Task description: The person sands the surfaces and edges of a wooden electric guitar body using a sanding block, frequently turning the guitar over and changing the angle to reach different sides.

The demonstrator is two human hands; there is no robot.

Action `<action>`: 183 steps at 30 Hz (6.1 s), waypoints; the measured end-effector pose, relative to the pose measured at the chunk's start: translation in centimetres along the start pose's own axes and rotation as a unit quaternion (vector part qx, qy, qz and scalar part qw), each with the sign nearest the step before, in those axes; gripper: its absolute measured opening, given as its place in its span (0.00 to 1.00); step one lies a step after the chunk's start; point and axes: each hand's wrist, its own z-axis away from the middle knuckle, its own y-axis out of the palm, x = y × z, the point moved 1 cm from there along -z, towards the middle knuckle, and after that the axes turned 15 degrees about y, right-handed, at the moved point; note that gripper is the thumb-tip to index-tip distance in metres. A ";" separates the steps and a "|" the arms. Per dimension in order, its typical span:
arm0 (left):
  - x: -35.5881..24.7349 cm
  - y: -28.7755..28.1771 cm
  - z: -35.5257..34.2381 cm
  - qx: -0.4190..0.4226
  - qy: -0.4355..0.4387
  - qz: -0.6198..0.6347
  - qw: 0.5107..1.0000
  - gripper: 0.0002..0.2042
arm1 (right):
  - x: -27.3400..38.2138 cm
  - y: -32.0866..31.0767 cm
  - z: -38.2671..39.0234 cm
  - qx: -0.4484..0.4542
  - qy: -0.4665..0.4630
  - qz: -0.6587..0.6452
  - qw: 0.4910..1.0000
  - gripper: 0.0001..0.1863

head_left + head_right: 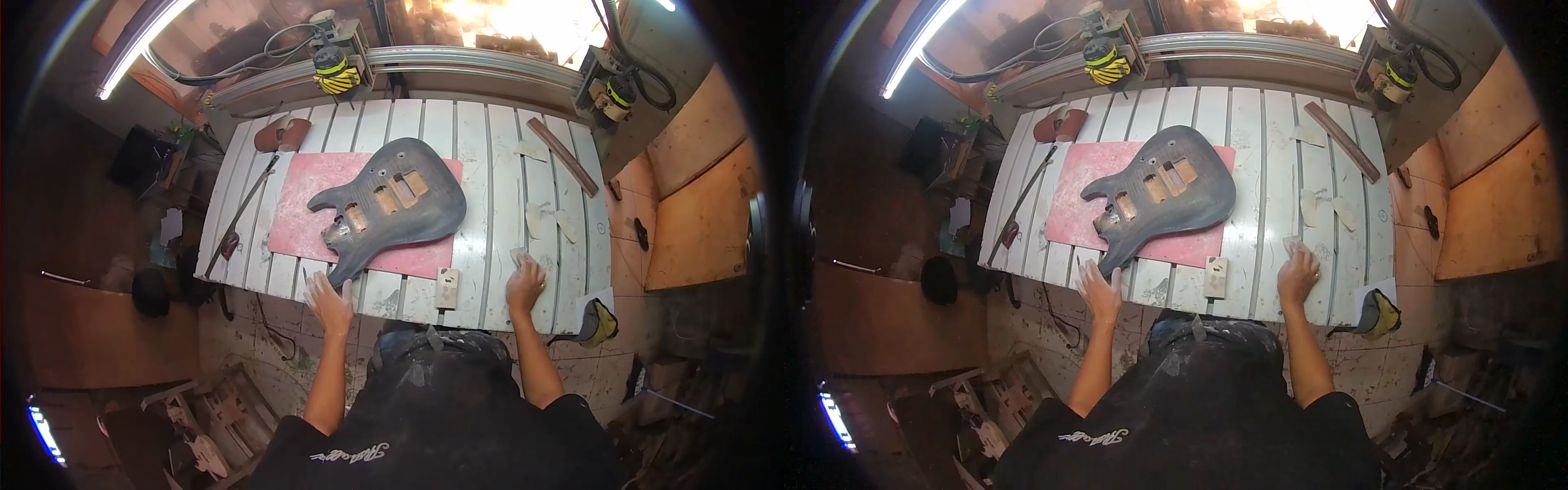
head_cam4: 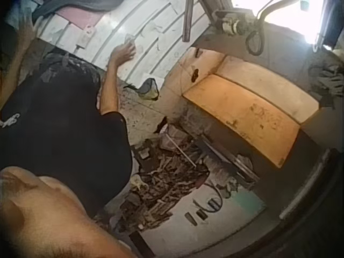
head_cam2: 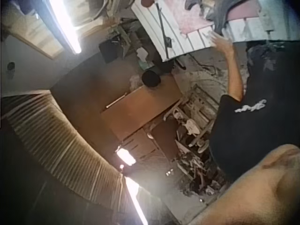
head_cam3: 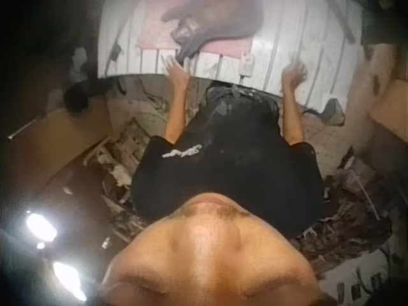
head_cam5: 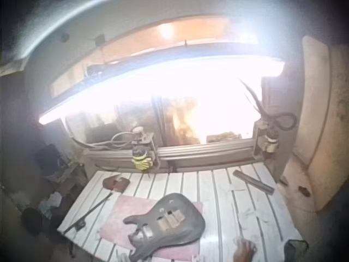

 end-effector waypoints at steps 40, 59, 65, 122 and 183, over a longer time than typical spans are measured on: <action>-15.4 -3.1 1.4 0.246 0.062 0.269 0.929 0.31 | 0.1 -0.1 -0.3 -0.012 -0.004 -0.007 1.000 0.20; -14.4 -1.8 1.6 0.250 0.040 0.345 0.904 0.28 | -0.4 0.0 -0.4 -0.009 -0.007 -0.021 1.000 0.21; -13.5 -0.8 1.9 0.247 -0.010 0.377 0.893 0.26 | 0.1 0.0 -0.3 -0.010 -0.009 -0.014 1.000 0.20; -10.6 -1.8 -5.4 0.181 0.138 0.150 0.962 0.58 | 0.4 -0.2 -0.3 -0.011 -0.014 -0.017 1.000 0.21; -14.7 -3.3 -4.2 0.264 0.170 0.130 0.941 0.70 | -0.2 -0.8 -2.5 0.011 -0.007 -0.101 0.995 0.16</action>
